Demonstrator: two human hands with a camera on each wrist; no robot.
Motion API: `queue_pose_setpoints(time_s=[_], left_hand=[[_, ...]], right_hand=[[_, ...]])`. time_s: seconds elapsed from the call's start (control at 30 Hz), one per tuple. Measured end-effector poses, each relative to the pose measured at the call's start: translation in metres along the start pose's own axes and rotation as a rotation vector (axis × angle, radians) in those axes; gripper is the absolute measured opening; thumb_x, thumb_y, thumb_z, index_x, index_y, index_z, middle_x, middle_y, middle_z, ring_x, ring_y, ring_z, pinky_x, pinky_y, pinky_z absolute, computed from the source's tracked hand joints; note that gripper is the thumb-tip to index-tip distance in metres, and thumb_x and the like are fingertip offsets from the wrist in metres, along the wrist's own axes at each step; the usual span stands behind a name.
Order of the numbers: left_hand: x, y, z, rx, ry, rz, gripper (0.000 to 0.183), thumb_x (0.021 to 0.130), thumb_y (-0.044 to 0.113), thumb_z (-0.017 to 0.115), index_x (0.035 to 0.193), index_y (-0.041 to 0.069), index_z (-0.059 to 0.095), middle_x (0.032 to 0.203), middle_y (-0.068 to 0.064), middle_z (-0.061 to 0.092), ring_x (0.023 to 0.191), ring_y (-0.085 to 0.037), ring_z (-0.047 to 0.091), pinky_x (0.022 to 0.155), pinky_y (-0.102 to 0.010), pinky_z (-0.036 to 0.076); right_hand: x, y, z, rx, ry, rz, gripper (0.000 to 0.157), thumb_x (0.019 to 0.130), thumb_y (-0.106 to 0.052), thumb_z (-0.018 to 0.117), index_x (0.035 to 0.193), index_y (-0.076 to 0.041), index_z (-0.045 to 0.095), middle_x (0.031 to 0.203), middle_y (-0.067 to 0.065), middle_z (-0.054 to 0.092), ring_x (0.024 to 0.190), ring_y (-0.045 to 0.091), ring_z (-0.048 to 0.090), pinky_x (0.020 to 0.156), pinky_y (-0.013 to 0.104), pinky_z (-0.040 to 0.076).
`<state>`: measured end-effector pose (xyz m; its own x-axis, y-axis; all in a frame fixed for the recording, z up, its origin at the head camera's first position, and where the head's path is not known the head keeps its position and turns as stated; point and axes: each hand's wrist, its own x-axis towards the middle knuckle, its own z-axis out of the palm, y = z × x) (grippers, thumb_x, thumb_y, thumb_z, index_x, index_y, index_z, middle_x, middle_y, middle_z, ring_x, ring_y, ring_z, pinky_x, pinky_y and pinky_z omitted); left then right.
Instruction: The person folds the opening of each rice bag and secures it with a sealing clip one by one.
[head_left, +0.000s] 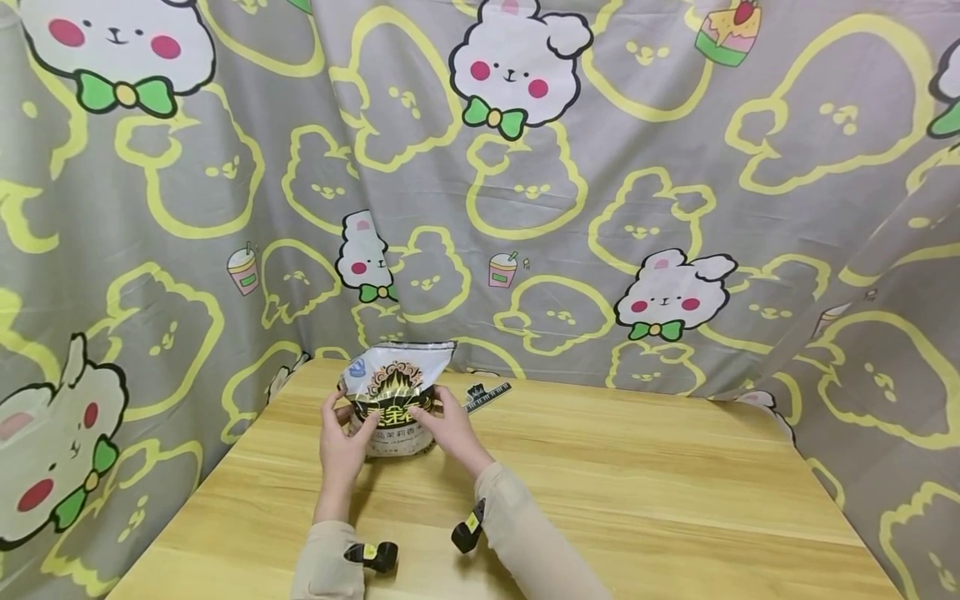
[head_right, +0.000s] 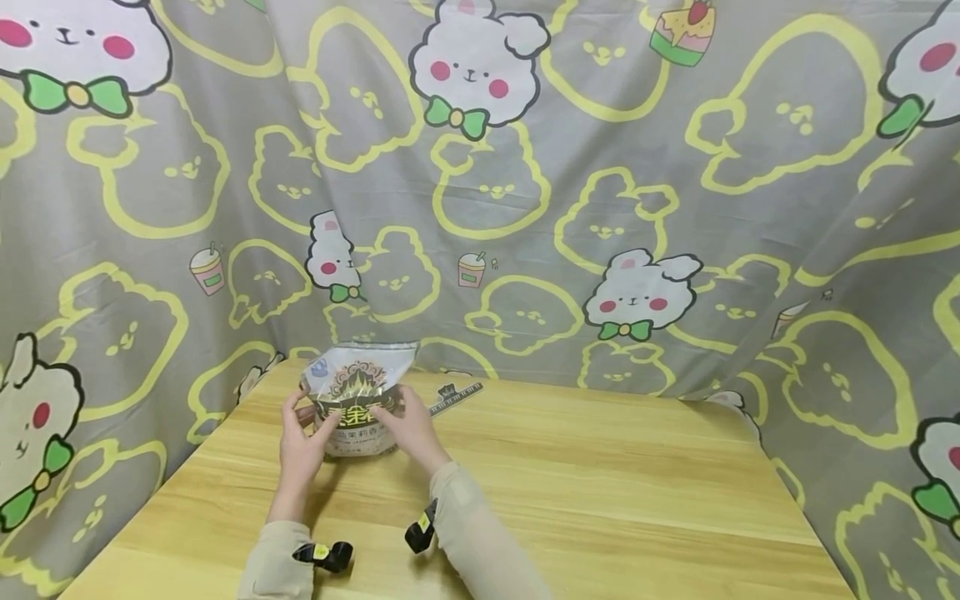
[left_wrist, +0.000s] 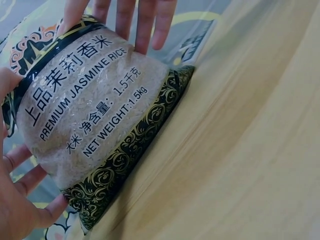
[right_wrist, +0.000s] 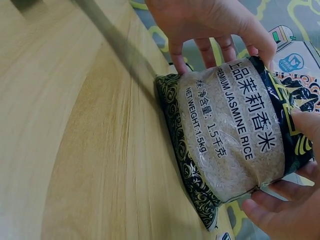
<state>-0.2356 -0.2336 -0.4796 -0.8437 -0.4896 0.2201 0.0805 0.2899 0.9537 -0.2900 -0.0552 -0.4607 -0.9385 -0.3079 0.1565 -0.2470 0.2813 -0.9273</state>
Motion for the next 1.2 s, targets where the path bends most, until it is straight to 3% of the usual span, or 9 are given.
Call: queue_pose_setpoints(time_s=[0.43,0.87,1.2], left_hand=[[-0.013,0.005,0.004,0.025,0.005,0.027,0.076,0.086,0.028,0.074,0.146,0.017,0.030,0.132,-0.023,0.052,0.124,-0.037,0.048,0.112,-0.062,0.029],[-0.023,0.013,0.012,0.023,-0.009,0.032,0.075,0.085,0.029,0.075,0.145,0.015,0.032,0.132,-0.023,0.053,0.124,-0.039,0.049,0.112,-0.062,0.030],[-0.033,0.016,0.019,0.034,0.009,0.046,0.074,0.083,0.026,0.076,0.143,0.014,0.034,0.129,-0.023,0.055,0.122,-0.038,0.051,0.110,-0.062,0.032]], right_hand=[[-0.009,0.004,-0.008,0.016,0.008,-0.026,0.062,0.090,-0.041,0.067,0.137,-0.007,0.048,0.140,0.017,0.054,0.128,0.035,0.052,0.106,0.050,0.045],[-0.017,0.010,-0.020,-0.016,0.017,-0.014,0.067,0.088,-0.047,0.066,0.139,-0.008,0.047,0.140,0.016,0.054,0.129,0.035,0.052,0.108,0.053,0.042],[-0.027,0.011,-0.028,0.009,0.019,-0.022,0.062,0.089,-0.042,0.068,0.136,-0.007,0.048,0.137,0.018,0.056,0.124,0.036,0.056,0.103,0.049,0.049]])
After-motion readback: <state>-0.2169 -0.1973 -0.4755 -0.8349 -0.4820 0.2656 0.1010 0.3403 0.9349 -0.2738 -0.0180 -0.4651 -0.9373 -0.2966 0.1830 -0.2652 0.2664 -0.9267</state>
